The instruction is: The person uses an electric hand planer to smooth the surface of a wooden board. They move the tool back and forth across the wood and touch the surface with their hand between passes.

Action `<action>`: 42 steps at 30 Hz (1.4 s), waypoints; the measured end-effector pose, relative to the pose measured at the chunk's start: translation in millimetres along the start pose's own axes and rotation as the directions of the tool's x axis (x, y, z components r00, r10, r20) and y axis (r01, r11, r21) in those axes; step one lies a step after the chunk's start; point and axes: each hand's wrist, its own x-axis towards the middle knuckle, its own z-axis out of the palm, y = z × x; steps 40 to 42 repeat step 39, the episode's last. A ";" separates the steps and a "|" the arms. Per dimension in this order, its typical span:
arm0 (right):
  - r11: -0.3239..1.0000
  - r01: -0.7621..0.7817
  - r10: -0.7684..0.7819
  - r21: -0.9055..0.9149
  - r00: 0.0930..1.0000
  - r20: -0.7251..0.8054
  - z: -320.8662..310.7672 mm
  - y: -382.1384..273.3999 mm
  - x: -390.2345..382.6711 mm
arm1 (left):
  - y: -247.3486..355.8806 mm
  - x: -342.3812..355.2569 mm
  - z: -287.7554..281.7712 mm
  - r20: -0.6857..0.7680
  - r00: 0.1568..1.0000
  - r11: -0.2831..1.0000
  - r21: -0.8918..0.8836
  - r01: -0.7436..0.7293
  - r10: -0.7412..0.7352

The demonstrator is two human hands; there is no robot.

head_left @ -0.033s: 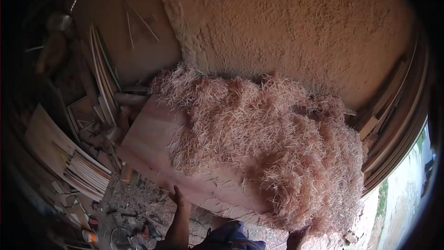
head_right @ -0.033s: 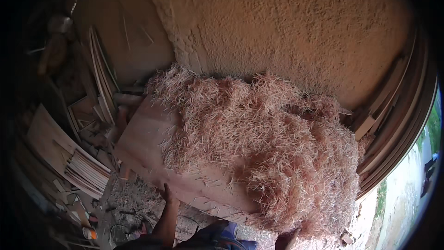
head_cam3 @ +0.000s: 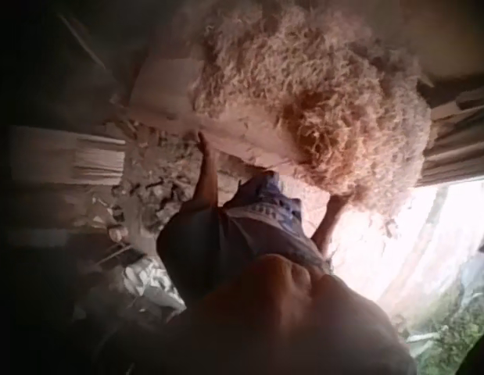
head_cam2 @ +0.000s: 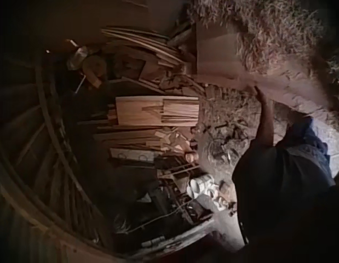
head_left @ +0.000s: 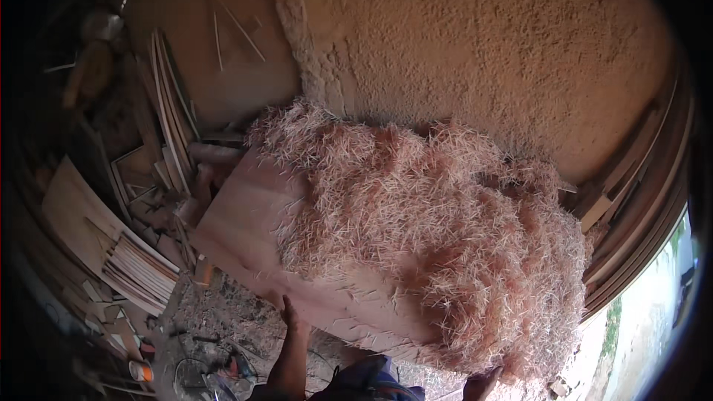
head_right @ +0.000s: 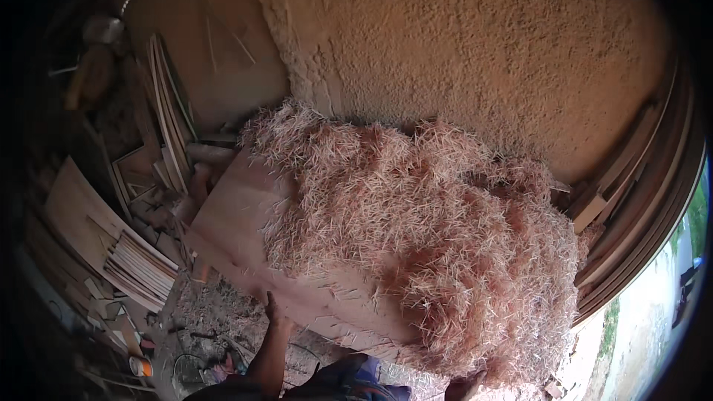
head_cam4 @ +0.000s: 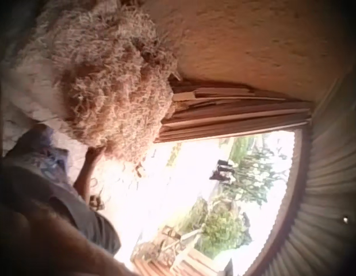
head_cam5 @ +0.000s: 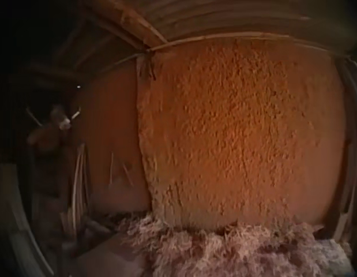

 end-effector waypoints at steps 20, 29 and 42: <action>0.974 -0.063 0.041 -0.218 0.994 -0.106 -33.7 -51.5 97.5 | 45.0 -78.4 11.6 0.383 0.894 0.934 -0.171 0.314 -0.230; 0.974 -0.195 0.173 -0.116 0.969 -0.176 -79.4 -84.9 50.8 | 44.0 -77.0 -0.4 0.408 0.883 0.963 -0.037 0.268 -0.230; 0.978 -0.016 -0.111 -0.208 0.804 -0.584 61.0 -99.8 -20.2 | 70.6 -87.7 3.2 0.313 0.928 0.979 0.071 0.190 -0.203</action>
